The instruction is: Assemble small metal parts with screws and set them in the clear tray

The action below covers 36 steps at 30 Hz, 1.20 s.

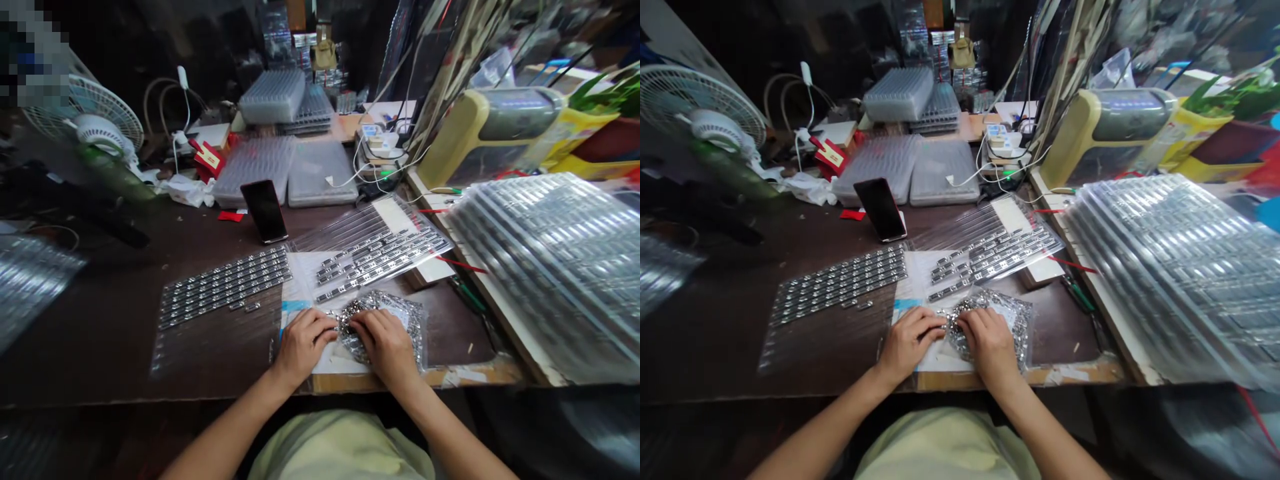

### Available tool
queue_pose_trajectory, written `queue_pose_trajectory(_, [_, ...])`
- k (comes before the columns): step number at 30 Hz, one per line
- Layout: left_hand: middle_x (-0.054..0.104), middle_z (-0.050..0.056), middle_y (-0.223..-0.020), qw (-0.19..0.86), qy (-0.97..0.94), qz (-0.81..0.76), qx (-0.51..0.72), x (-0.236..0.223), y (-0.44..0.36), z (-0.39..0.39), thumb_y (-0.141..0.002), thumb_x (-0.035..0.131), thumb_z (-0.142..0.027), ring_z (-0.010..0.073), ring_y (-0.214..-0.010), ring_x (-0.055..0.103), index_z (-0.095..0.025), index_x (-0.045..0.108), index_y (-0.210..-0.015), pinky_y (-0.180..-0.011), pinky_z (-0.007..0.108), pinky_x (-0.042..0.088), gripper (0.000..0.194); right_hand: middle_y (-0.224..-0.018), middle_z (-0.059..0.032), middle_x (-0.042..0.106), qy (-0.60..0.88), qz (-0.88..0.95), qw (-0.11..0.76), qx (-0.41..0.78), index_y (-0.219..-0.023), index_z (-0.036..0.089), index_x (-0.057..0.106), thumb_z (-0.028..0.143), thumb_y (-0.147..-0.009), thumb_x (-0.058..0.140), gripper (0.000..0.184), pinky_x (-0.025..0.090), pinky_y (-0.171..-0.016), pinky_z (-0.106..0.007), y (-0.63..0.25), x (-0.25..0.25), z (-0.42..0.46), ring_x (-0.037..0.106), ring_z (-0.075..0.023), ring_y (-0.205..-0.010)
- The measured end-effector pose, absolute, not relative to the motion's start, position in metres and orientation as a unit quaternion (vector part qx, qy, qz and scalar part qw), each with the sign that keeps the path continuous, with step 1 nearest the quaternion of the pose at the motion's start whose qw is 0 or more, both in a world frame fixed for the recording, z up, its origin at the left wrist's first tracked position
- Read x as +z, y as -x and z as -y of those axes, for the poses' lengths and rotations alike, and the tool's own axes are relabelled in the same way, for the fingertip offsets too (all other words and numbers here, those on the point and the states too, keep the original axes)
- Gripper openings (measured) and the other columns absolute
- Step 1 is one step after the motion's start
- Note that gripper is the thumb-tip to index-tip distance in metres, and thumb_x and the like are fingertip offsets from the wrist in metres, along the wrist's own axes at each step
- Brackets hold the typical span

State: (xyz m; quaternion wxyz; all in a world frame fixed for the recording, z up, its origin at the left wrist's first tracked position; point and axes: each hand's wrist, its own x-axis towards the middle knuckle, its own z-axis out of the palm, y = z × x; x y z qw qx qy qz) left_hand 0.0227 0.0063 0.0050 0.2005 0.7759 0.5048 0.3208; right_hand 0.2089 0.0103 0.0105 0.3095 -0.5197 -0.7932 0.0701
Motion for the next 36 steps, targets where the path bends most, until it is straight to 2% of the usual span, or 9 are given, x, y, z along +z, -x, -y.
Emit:
queue_pose_trajectory(15, [0.067,0.003,-0.081,0.231,-0.753,-0.502,0.357,0.006,-0.023,-0.008,-0.082,0.063,-0.016,0.0162,-0.08,0.061,-0.022,0.071,-0.087,-0.072,0.028,0.049,0.011,-0.08,-0.0031,0.067,0.503,0.793,0.338,0.071,-0.088,0.021,0.064,0.027,-0.092,0.048,0.018,0.041,-0.069,-0.028,-0.209,0.01,-0.012,0.059,-0.0149,-0.075])
queue_pose_trajectory(19, [0.067,0.004,-0.086,0.135,-0.707,-0.586,0.371,0.019,0.011,-0.024,-0.084,0.061,-0.022,0.0181,-0.083,0.06,-0.023,0.07,-0.09,-0.076,0.032,0.046,0.01,-0.079,-0.0023,0.068,0.483,0.797,0.346,0.106,-0.085,0.021,0.064,0.028,-0.092,0.049,0.018,0.041,-0.068,-0.027,-0.202,0.014,-0.012,0.06,-0.0143,-0.073])
queue_pose_trajectory(22, [0.068,0.003,-0.087,0.032,-0.672,-0.669,0.316,0.026,0.05,-0.037,-0.08,0.065,-0.027,0.0211,-0.086,0.058,-0.024,0.07,-0.085,-0.081,0.036,0.042,0.007,-0.073,-0.0008,0.067,0.479,0.806,0.326,0.123,-0.078,0.021,0.064,0.032,-0.091,0.052,0.02,0.037,-0.065,-0.027,-0.189,0.015,-0.01,0.058,-0.0139,-0.069])
queue_pose_trajectory(25, [0.065,0.003,-0.092,-0.015,-0.657,-0.706,0.264,0.025,0.079,-0.04,-0.079,0.066,-0.029,0.0228,-0.089,0.056,-0.025,0.071,-0.078,-0.079,0.037,0.039,0.006,-0.076,-0.0004,0.067,0.48,0.813,0.305,0.124,-0.077,0.023,0.066,0.035,-0.089,0.055,0.02,0.033,-0.066,-0.028,-0.174,0.014,-0.01,0.056,-0.0142,-0.072])
queue_pose_trajectory(28, [0.063,0.004,-0.094,-0.034,-0.645,-0.725,0.239,0.021,0.091,-0.032,-0.079,0.063,-0.029,0.0236,-0.09,0.055,-0.024,0.07,-0.079,-0.079,0.037,0.037,0.008,-0.085,-0.0006,0.067,0.486,0.812,0.304,0.11,-0.08,0.026,0.069,0.035,-0.089,0.056,0.018,0.031,-0.068,-0.029,-0.166,0.011,-0.012,0.054,-0.0146,-0.077])
queue_pose_trajectory(32, [0.063,0.005,-0.096,-0.045,-0.64,-0.726,0.246,0.027,0.083,-0.031,-0.081,0.06,-0.027,0.0243,-0.094,0.055,-0.024,0.069,-0.084,-0.082,0.038,0.035,0.01,-0.084,-0.0003,0.066,0.497,0.806,0.304,0.102,-0.08,0.029,0.071,0.035,-0.088,0.057,0.017,0.03,-0.068,-0.029,-0.164,0.006,-0.012,0.051,-0.0141,-0.077])
queue_pose_trajectory(36, [0.067,0.001,-0.091,0.025,-0.715,-0.649,0.258,0.04,0.044,-0.061,-0.084,0.059,-0.028,0.0206,-0.09,0.057,-0.026,0.069,-0.083,-0.086,0.038,0.033,0.01,-0.084,0.0006,0.066,0.499,0.812,0.288,0.091,-0.082,0.03,0.071,0.034,-0.086,0.06,0.012,0.029,-0.068,-0.03,-0.161,0.003,-0.011,0.051,-0.0139,-0.077])
